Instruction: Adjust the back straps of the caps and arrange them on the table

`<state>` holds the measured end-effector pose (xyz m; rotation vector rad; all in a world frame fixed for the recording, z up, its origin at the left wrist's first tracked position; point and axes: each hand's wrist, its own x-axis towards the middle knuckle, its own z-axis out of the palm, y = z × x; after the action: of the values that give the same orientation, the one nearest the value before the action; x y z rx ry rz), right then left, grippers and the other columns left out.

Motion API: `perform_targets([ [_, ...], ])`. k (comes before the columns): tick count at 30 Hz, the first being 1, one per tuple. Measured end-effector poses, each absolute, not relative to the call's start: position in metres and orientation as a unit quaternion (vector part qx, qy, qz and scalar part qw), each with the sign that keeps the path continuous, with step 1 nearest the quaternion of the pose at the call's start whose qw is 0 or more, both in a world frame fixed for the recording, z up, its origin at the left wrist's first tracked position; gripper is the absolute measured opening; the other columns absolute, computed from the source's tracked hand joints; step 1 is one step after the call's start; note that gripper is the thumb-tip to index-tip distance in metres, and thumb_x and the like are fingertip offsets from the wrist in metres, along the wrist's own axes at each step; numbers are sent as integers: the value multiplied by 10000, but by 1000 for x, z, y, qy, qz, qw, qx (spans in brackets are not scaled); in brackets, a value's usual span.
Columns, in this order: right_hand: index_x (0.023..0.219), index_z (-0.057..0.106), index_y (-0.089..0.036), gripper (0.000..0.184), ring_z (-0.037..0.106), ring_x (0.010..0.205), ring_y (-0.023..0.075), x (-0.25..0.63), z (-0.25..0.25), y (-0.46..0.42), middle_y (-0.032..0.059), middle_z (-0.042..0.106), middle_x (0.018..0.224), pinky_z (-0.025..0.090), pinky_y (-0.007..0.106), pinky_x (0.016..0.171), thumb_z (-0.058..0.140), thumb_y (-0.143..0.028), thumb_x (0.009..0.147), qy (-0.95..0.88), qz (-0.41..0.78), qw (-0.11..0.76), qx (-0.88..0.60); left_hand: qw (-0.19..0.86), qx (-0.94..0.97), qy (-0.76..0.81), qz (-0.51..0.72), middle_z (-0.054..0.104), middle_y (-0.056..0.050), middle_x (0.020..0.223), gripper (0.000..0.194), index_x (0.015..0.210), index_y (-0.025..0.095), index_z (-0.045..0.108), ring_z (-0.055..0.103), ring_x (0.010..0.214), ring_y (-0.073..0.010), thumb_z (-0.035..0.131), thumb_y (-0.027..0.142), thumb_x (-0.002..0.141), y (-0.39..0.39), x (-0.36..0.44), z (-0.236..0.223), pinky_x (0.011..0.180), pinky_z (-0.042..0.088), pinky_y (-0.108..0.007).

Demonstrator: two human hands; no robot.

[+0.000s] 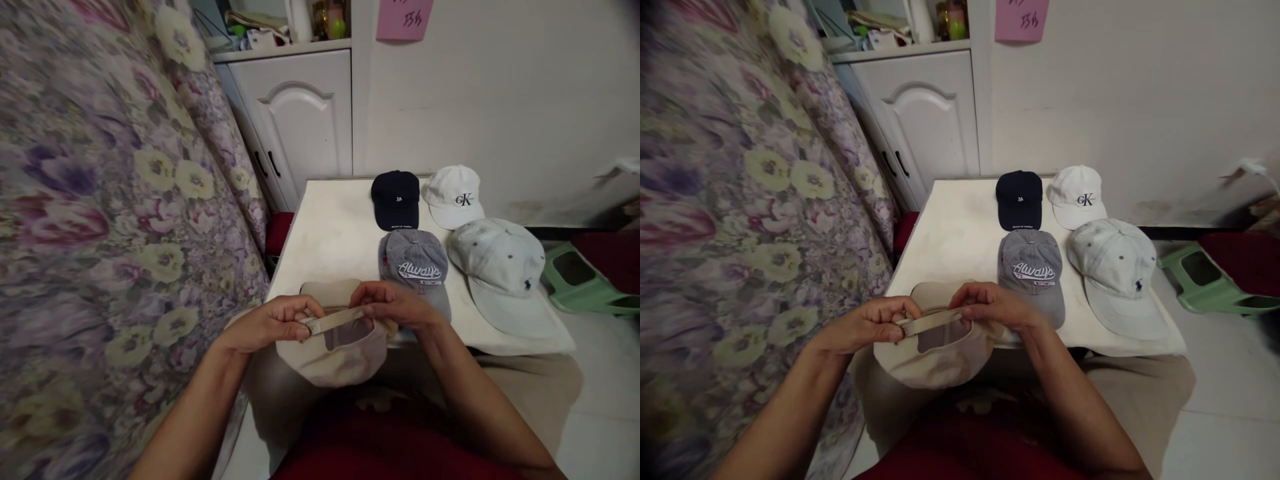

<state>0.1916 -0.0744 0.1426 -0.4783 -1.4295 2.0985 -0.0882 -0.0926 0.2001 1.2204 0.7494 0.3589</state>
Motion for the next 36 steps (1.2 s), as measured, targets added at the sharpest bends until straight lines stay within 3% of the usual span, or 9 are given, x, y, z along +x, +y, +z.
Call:
perform_targets([
  [6, 1010, 657, -140, 331, 600, 636, 74, 191, 134, -74, -22, 661, 752, 462, 194, 615, 789, -357, 799, -501, 790, 303, -182, 736, 545, 356, 186, 620, 14, 713, 343, 1045, 134, 652, 493, 609, -82, 783, 315, 784, -95, -89, 195, 538, 339, -171],
  [11, 1131, 623, -153, 578, 683, 728, 109, 199, 136, -71, 11, 733, 862, 513, 196, 635, 901, -268, 638, -499, 828, 207, -150, 743, 537, 352, 189, 602, 23, 700, 297, 1021, 142, 650, 478, 607, -78, 770, 292, 795, -96, -79, 195, 537, 327, -168],
  [13, 1082, 632, -154, 552, 674, 694, 93, 203, 136, -70, -8, 732, 846, 518, 182, 616, 910, -211, 608, -499, 835, 171, -156, 750, 535, 346, 179, 602, 23, 697, 299, 1023, 148, 648, 477, 603, -81, 770, 292, 792, -95, -75, 196, 525, 322, -168],
  [16, 1018, 643, -149, 464, 642, 630, 66, 207, 132, -71, -33, 715, 795, 511, 162, 585, 895, -207, 633, -495, 834, 172, -170, 754, 534, 343, 167, 595, 25, 679, 325, 1039, 153, 645, 462, 577, -82, 779, 291, 777, -93, -71, 197, 499, 301, -170],
  [22, 1056, 649, -146, 427, 642, 642, 78, 215, 120, -76, -7, 712, 816, 517, 187, 604, 860, -279, 709, -461, 825, 273, -179, 746, 545, 344, 168, 575, 30, 685, 350, 1089, 160, 630, 449, 561, -78, 758, 314, 802, -90, -62, 200, 499, 297, -178],
  [26, 1072, 654, -151, 386, 641, 679, 96, 224, 130, -81, 6, 703, 807, 488, 202, 609, 815, -323, 766, -525, 751, 326, -232, 738, 565, 332, 161, 536, 44, 661, 376, 1153, 170, 607, 412, 553, -79, 728, 327, 834, -89, -49, 204, 495, 266, -188],
  [29, 1038, 651, -180, 350, 650, 790, 130, 221, 147, -88, 34, 711, 926, 507, 254, 697, 804, -351, 773, -552, 686, 377, -286, 730, 584, 326, 141, 480, 70, 621, 402, 1195, 185, 575, 330, 512, -72, 706, 352, 853, -90, -36, 208, 469, 206, -198],
  [33, 966, 672, -181, 321, 592, 752, 143, 205, 166, -98, 11, 667, 851, 462, 258, 649, 786, -417, 781, -617, 642, 315, -329, 716, 602, 328, 132, 431, 93, 622, 365, 1161, 217, 529, 280, 507, -70, 690, 366, 870, -94, -20, 212, 468, 180, -205],
  [36, 942, 684, -181, 315, 532, 654, 124, 194, 168, -101, -12, 616, 767, 411, 244, 565, 765, -447, 795, -607, 680, 262, -318, 697, 611, 346, 146, 438, 98, 624, 319, 1101, 224, 495, 281, 519, -74, 676, 369, 881, -99, -16, 213, 478, 185, -207],
])
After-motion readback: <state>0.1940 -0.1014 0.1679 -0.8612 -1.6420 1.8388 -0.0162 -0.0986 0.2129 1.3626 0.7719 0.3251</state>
